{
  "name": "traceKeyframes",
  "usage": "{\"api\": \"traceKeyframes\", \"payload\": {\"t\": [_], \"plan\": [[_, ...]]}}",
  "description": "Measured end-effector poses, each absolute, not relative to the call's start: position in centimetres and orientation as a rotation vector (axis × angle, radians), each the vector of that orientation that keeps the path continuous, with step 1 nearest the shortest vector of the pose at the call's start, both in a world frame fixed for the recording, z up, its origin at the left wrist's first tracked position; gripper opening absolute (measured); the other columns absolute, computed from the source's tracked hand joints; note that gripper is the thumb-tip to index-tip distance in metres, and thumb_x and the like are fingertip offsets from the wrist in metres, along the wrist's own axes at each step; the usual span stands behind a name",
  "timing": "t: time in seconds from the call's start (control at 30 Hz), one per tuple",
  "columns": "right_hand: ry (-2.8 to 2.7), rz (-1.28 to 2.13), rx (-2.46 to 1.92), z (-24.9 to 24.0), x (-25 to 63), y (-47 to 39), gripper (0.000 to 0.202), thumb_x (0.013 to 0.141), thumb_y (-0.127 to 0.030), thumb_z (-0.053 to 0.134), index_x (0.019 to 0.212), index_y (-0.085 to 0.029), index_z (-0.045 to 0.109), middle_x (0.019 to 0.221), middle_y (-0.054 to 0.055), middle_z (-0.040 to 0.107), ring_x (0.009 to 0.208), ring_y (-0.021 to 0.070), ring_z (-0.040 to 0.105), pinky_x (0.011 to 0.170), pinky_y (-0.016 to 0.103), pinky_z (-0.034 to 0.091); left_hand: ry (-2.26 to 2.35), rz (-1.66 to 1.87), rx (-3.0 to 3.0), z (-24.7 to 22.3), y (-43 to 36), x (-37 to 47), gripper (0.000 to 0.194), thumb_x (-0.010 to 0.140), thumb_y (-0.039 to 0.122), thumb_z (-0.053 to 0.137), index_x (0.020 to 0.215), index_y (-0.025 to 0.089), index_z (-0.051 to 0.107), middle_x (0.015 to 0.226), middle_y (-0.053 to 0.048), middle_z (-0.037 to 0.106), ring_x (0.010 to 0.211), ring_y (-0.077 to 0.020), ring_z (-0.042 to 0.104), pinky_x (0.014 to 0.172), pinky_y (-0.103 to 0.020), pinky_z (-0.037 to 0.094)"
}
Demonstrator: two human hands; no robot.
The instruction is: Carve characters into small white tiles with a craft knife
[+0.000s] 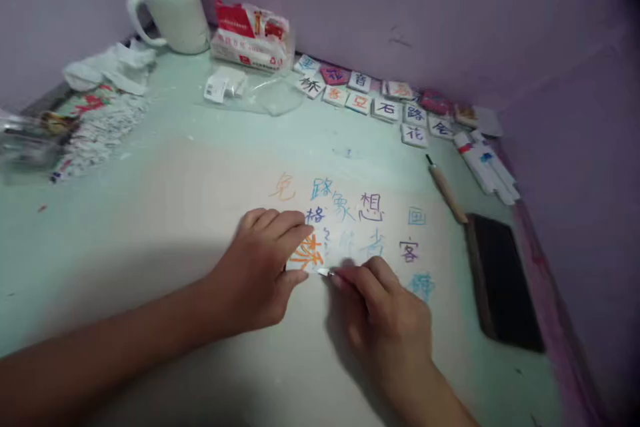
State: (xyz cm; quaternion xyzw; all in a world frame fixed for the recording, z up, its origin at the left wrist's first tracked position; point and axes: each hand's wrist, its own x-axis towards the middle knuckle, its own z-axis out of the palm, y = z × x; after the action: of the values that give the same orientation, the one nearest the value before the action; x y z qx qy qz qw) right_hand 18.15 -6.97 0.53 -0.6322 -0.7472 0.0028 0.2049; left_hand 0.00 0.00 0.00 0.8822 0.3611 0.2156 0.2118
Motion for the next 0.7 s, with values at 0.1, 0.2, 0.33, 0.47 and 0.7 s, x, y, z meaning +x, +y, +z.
{"api": "traceKeyframes", "payload": {"t": [0.1,0.2,0.33,0.47,0.7], "plan": [[-2.078,-0.011,-1.770,0.46,18.11,-7.07,0.033,0.094,-0.028,0.041,0.076,-0.018,0.067,0.061,0.002,0.057,0.041,0.0142,0.051,0.038,0.027,0.027,1.006,0.586,2.451,0.03,0.08,0.07,0.036,0.079,0.018,0.053,0.114,0.012,0.052,0.115,-0.013,0.056,0.102,-0.0288,0.050,0.089,-0.047,0.036],[-2.086,-0.038,-1.755,0.30,18.22,-7.15,0.031,0.094,-0.028,0.042,0.076,-0.018,0.066,0.061,0.002,0.057,0.041,0.0136,0.050,0.038,0.027,0.026,1.002,0.590,2.452,0.03,0.16,0.12,0.036,0.079,0.019,0.053,0.115,0.011,0.052,0.115,-0.013,0.055,0.102,-0.0289,0.051,0.089,-0.047,0.036],[-2.107,-0.059,-1.748,0.17,18.42,-7.12,0.030,0.093,-0.029,0.043,0.076,-0.019,0.065,0.061,0.001,0.056,0.040,0.0130,0.049,0.037,0.026,0.025,0.992,0.594,2.448,0.07,0.18,0.14,0.036,0.079,0.019,0.053,0.114,0.012,0.053,0.115,-0.013,0.056,0.101,-0.0289,0.051,0.088,-0.047,0.036],[-2.090,-0.057,-1.758,0.30,18.32,-6.92,0.033,0.094,-0.030,0.041,0.075,-0.019,0.065,0.060,0.001,0.056,0.040,0.0129,0.048,0.037,0.026,0.025,0.994,0.592,2.451,0.13,0.15,0.14,0.035,0.079,0.019,0.054,0.114,0.012,0.053,0.115,-0.013,0.056,0.101,-0.0295,0.052,0.088,-0.048,0.036],[-2.077,-0.041,-1.760,0.37,18.20,-6.84,0.032,0.093,-0.030,0.043,0.073,-0.019,0.066,0.060,0.001,0.055,0.040,0.0131,0.049,0.037,0.026,0.025,1.009,0.589,2.452,0.17,0.15,0.06,0.036,0.078,0.019,0.054,0.114,0.012,0.054,0.116,-0.013,0.056,0.102,-0.0298,0.052,0.089,-0.048,0.037]]}}
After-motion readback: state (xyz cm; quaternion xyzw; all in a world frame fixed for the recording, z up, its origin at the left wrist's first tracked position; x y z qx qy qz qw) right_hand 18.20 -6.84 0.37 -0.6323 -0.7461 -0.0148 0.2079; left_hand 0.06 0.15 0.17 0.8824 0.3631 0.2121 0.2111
